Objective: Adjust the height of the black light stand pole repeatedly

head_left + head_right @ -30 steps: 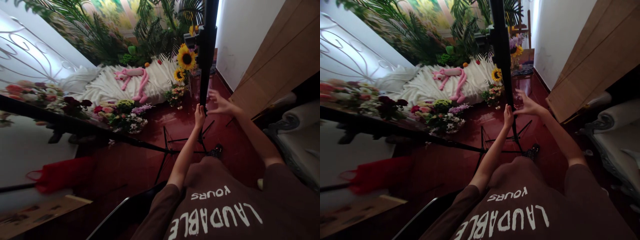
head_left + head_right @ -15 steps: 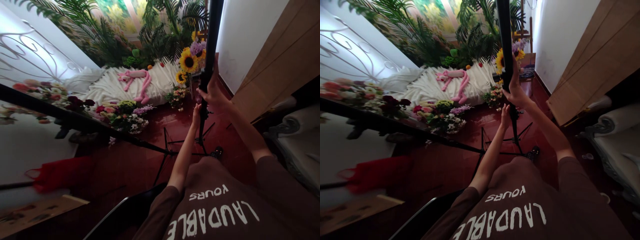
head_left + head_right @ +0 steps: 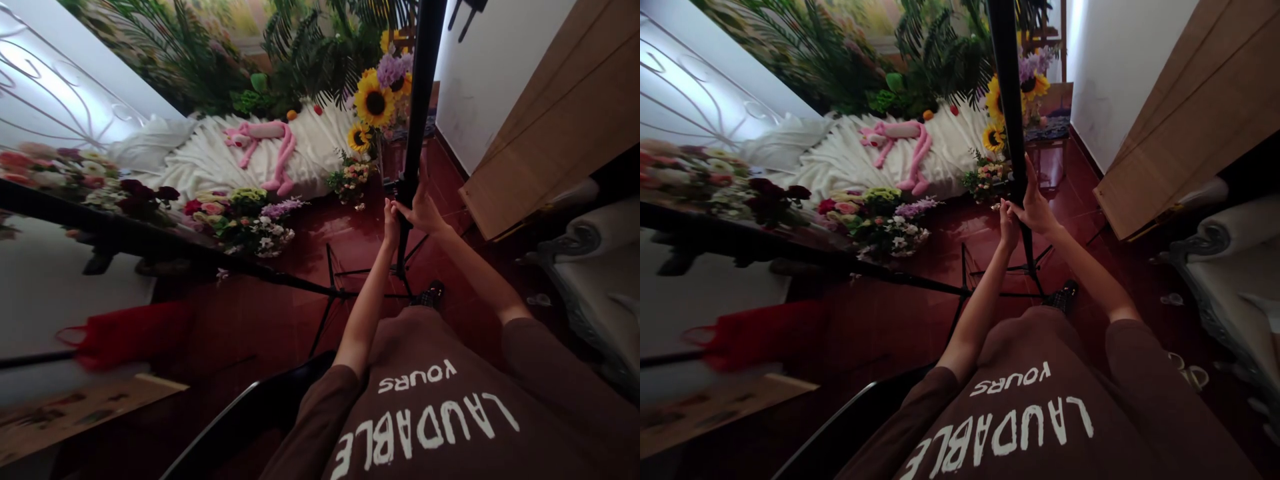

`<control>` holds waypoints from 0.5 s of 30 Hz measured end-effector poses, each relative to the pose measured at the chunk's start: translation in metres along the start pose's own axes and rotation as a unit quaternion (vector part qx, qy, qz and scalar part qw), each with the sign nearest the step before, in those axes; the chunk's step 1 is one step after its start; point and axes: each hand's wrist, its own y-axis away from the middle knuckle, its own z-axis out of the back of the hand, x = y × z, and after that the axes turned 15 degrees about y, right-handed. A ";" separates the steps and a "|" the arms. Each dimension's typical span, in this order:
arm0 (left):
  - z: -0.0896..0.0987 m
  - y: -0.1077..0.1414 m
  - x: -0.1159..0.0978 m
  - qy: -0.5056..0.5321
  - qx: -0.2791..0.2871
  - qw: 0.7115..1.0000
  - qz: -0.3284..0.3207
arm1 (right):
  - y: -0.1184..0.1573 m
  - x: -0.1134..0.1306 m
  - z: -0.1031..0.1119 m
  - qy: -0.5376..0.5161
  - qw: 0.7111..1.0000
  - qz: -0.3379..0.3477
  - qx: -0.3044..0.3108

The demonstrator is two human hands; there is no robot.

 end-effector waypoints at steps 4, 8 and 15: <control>-0.007 0.008 -0.001 -0.025 0.017 1.000 -0.007 | 0.023 -0.017 0.015 -0.021 1.000 0.021 -0.008; -0.010 0.015 -0.004 -0.037 0.031 0.999 0.019 | 0.053 -0.040 0.022 -0.013 0.999 -0.001 -0.029; -0.012 0.017 -0.006 -0.043 0.020 0.998 0.048 | 0.064 -0.052 0.003 -0.089 0.980 -0.175 -0.024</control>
